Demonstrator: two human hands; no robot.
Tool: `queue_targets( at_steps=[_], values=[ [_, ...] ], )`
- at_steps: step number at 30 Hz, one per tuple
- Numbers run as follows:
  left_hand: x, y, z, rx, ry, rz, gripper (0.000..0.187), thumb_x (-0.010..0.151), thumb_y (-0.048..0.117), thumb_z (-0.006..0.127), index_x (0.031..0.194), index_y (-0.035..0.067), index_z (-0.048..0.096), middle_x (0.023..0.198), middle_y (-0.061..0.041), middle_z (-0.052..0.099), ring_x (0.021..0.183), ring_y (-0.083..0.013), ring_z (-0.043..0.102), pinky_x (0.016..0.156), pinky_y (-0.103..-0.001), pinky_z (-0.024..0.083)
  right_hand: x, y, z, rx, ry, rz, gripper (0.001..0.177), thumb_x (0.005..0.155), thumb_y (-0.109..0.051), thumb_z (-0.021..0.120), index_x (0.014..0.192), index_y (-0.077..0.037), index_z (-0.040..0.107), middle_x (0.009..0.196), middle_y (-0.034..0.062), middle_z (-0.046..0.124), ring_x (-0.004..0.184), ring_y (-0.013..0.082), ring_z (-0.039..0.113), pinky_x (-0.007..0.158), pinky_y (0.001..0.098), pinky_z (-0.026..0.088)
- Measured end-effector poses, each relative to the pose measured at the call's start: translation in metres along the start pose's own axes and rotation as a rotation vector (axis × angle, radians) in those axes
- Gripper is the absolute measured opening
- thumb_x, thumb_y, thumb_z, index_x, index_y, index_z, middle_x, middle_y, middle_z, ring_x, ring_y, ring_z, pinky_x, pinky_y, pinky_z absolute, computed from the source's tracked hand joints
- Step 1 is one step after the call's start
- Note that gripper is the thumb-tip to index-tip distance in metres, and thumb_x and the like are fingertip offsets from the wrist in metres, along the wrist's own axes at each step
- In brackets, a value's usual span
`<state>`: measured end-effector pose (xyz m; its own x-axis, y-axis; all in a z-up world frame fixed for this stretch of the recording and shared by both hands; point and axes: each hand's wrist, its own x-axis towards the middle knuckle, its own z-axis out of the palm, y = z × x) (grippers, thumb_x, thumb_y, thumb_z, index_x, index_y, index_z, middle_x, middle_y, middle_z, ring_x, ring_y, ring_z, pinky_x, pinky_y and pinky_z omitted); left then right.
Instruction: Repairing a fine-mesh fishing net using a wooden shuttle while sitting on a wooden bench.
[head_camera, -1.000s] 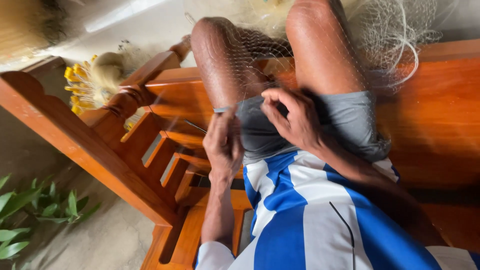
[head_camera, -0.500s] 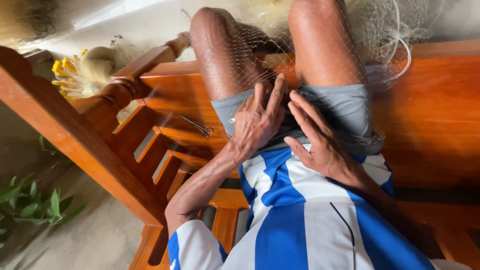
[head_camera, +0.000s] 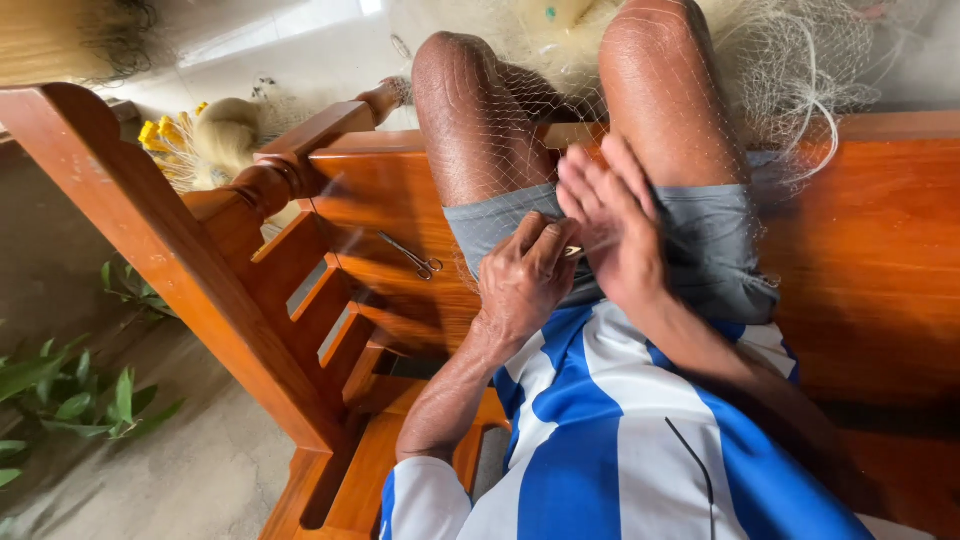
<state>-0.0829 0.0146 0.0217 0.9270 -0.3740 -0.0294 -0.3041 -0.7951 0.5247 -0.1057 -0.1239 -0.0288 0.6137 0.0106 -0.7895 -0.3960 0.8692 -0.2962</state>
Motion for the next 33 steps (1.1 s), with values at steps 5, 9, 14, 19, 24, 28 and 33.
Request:
queue_targets(
  at_steps=[5,9,14,19,24,28,33],
  values=[
    [0.007,-0.002,-0.012,-0.109,-0.077,-0.076,0.014,0.089,0.014,0.077,0.1,0.022,0.074,0.084,-0.002,0.06,0.063,-0.0346,0.072,0.056,-0.044,0.06,0.05,0.003,0.009,0.267,-0.008,0.026,0.044,0.106,-0.028,0.068,0.148,-0.015,0.06,0.139,0.0101,0.074,0.122,0.0225,0.076,0.11,0.04,0.065],
    [0.017,-0.006,-0.041,-0.272,-0.003,-0.206,0.027,0.092,0.022,0.084,0.115,0.013,0.074,0.106,-0.011,0.069,0.092,-0.0407,0.077,0.075,-0.047,0.063,0.064,0.021,-0.006,0.06,0.086,0.031,0.049,0.103,-0.023,0.075,0.149,-0.011,0.059,0.118,0.0076,0.074,0.097,0.0132,0.075,0.078,0.0276,0.07],
    [0.024,0.002,-0.063,-0.028,-0.054,-0.405,0.056,0.096,0.021,0.08,0.144,0.0,0.059,0.112,-0.023,0.066,0.087,-0.0472,0.075,0.068,-0.059,0.062,0.058,0.025,-0.001,-0.07,0.138,0.08,0.047,0.103,-0.027,0.076,0.146,-0.011,0.063,0.105,0.0047,0.07,0.084,0.0075,0.069,0.062,0.0203,0.061],
    [0.027,0.016,-0.037,-0.26,-0.231,-0.308,0.02,0.095,0.013,0.074,0.115,0.015,0.078,0.077,-0.01,0.074,0.067,-0.0359,0.076,0.053,-0.043,0.057,0.046,0.02,-0.001,-0.149,0.056,0.149,0.042,0.107,-0.028,0.068,0.142,-0.004,0.062,0.094,0.0012,0.059,0.077,0.0035,0.057,0.059,0.0163,0.048],
    [0.018,0.048,-0.01,-0.178,-0.218,-0.175,0.029,0.091,0.018,0.075,0.119,0.023,0.075,0.078,0.0,0.067,0.063,-0.028,0.073,0.054,-0.038,0.059,0.036,0.011,-0.004,-0.214,0.008,0.194,0.033,0.109,-0.026,0.067,0.133,-0.004,0.067,0.088,0.0007,0.053,0.077,0.0053,0.053,0.063,0.0185,0.047],
    [0.024,0.049,-0.004,-0.261,-0.109,-0.167,0.028,0.09,0.01,0.074,0.117,0.017,0.074,0.079,-0.009,0.065,0.067,-0.0344,0.072,0.055,-0.043,0.058,0.028,-0.009,0.011,-0.317,-0.05,0.151,0.025,0.111,-0.028,0.062,0.108,-0.004,0.07,0.073,0.0016,0.044,0.061,0.0078,0.043,0.056,0.0193,0.042],
    [0.018,0.042,-0.002,-0.305,-0.054,-0.18,0.027,0.088,0.009,0.077,0.113,0.019,0.076,0.077,-0.003,0.066,0.063,-0.0274,0.072,0.054,-0.035,0.06,0.044,0.019,-0.013,-0.29,-0.111,0.022,0.035,0.104,-0.011,0.071,0.135,0.001,0.063,0.077,-0.0008,0.045,0.064,0.0037,0.046,0.058,0.0159,0.045]
  ],
)
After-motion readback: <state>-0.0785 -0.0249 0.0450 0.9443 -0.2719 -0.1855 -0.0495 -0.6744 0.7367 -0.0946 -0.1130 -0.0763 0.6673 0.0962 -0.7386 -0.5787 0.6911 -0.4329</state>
